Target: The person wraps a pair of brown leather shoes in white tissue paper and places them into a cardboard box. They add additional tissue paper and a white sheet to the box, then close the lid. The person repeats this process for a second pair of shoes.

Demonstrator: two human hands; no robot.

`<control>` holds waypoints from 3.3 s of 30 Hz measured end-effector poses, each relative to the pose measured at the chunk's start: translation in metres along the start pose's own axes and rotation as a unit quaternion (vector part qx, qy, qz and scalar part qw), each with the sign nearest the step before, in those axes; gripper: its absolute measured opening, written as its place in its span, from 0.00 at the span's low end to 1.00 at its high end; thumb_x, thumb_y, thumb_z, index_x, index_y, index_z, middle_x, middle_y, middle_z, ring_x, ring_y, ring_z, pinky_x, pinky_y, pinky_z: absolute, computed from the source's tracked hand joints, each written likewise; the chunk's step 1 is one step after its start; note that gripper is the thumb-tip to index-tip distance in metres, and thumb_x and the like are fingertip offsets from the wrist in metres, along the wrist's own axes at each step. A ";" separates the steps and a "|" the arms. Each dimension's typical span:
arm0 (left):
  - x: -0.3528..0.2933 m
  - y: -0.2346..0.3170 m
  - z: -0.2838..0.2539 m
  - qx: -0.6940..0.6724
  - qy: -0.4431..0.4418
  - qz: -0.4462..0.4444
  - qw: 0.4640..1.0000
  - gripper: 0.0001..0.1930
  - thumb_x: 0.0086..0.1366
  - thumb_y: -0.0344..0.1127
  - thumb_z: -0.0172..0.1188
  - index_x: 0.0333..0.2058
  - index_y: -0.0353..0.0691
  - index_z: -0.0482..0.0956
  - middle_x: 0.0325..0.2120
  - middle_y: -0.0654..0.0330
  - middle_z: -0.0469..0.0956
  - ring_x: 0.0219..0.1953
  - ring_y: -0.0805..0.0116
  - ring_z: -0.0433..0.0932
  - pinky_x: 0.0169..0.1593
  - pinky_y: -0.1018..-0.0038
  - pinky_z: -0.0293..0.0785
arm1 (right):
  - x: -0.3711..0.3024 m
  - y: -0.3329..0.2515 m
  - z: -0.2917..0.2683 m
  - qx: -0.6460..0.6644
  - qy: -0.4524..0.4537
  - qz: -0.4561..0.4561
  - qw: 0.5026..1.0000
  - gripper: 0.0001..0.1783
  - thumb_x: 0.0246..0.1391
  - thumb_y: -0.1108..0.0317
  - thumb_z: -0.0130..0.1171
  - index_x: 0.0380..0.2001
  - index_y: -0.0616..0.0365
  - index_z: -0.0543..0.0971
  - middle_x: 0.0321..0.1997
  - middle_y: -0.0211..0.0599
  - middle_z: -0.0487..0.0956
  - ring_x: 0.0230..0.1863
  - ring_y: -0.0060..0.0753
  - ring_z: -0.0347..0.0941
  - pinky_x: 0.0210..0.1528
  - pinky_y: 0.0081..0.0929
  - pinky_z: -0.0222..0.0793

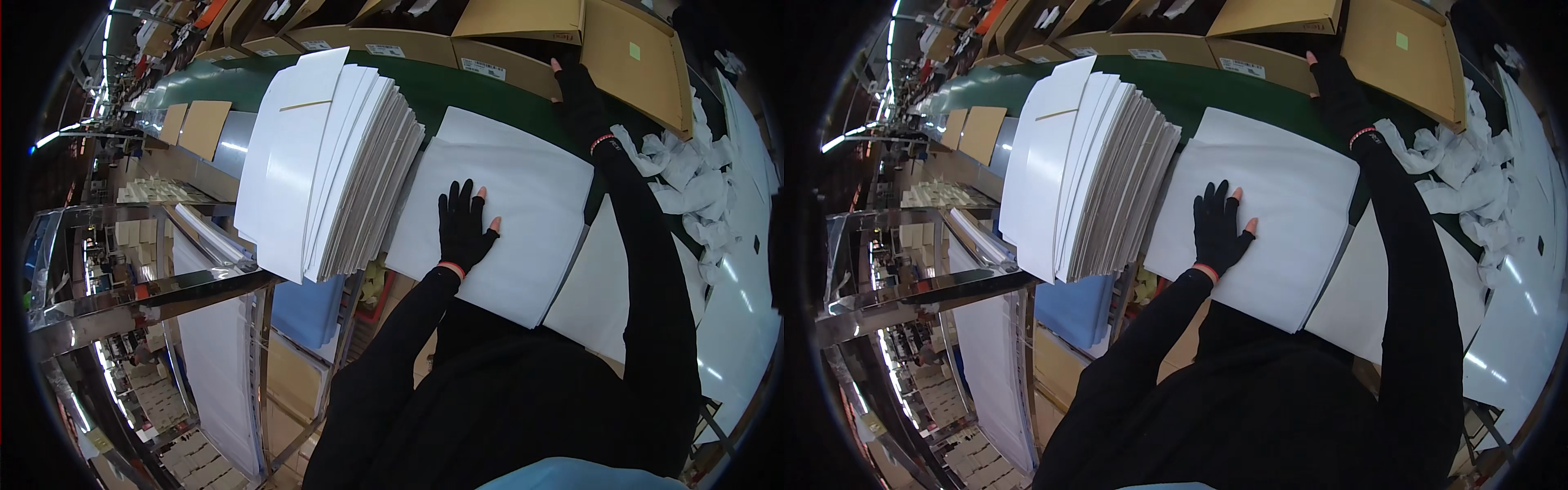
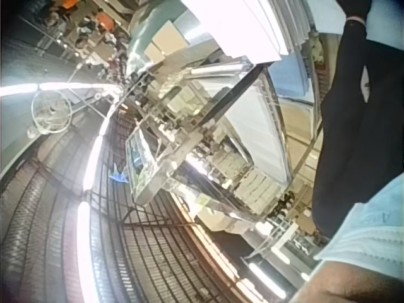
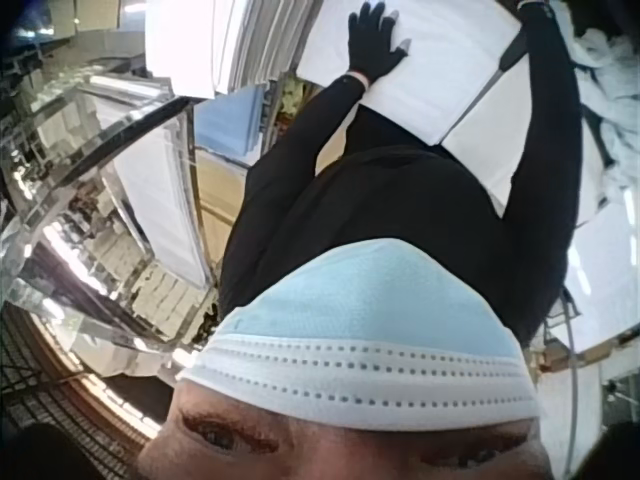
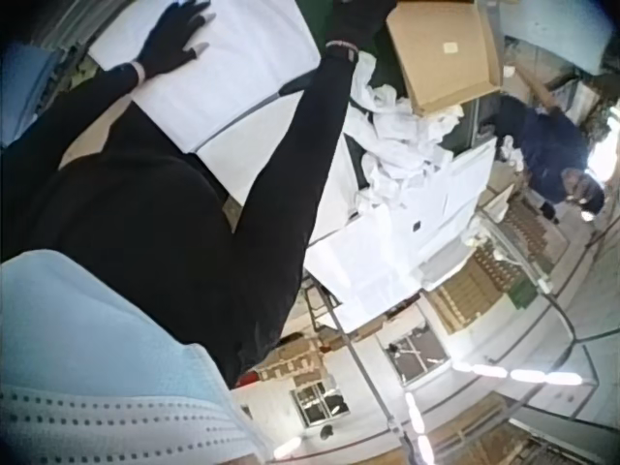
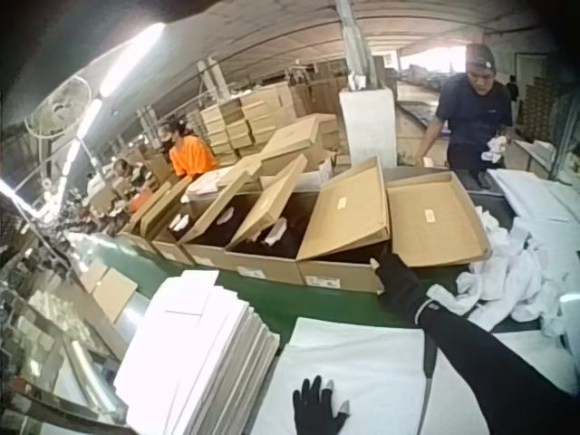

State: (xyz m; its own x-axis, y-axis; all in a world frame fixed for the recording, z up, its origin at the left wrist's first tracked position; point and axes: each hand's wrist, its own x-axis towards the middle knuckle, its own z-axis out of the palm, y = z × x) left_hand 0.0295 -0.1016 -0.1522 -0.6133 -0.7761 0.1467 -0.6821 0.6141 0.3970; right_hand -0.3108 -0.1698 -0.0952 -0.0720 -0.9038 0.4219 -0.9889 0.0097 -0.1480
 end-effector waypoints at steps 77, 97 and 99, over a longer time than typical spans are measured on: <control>0.002 0.004 0.000 0.003 0.010 0.012 1.000 0.33 0.59 0.49 0.61 0.59 0.40 0.66 0.61 0.45 0.61 0.66 0.43 0.55 0.65 0.45 0.49 | 0.014 0.006 0.011 -0.208 -0.148 0.078 0.964 0.51 0.42 0.48 0.68 0.65 0.57 0.57 0.56 0.50 0.72 0.59 0.45 0.69 0.70 0.49 0.45; 0.002 0.002 0.003 0.009 0.012 0.007 1.000 0.33 0.57 0.49 0.62 0.59 0.42 0.66 0.61 0.49 0.60 0.66 0.46 0.54 0.66 0.47 0.48 | 0.011 0.005 0.010 -0.189 -0.110 0.084 0.972 0.46 0.39 0.52 0.70 0.60 0.55 0.61 0.52 0.49 0.74 0.57 0.45 0.69 0.68 0.48 0.48; 0.001 0.002 0.003 0.009 0.011 0.008 1.000 0.33 0.57 0.49 0.62 0.59 0.42 0.66 0.62 0.49 0.60 0.66 0.46 0.54 0.66 0.47 0.48 | 0.011 0.005 0.012 -0.189 -0.100 0.083 0.973 0.46 0.39 0.52 0.70 0.60 0.54 0.61 0.52 0.49 0.74 0.57 0.46 0.69 0.68 0.49 0.48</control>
State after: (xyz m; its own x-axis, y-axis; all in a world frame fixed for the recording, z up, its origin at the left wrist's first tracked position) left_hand 0.0258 -0.1008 -0.1539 -0.6149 -0.7695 0.1727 -0.6800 0.6282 0.3780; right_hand -0.3154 -0.1851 -0.1021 -0.2461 -0.9409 0.2328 -0.9455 0.2859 0.1560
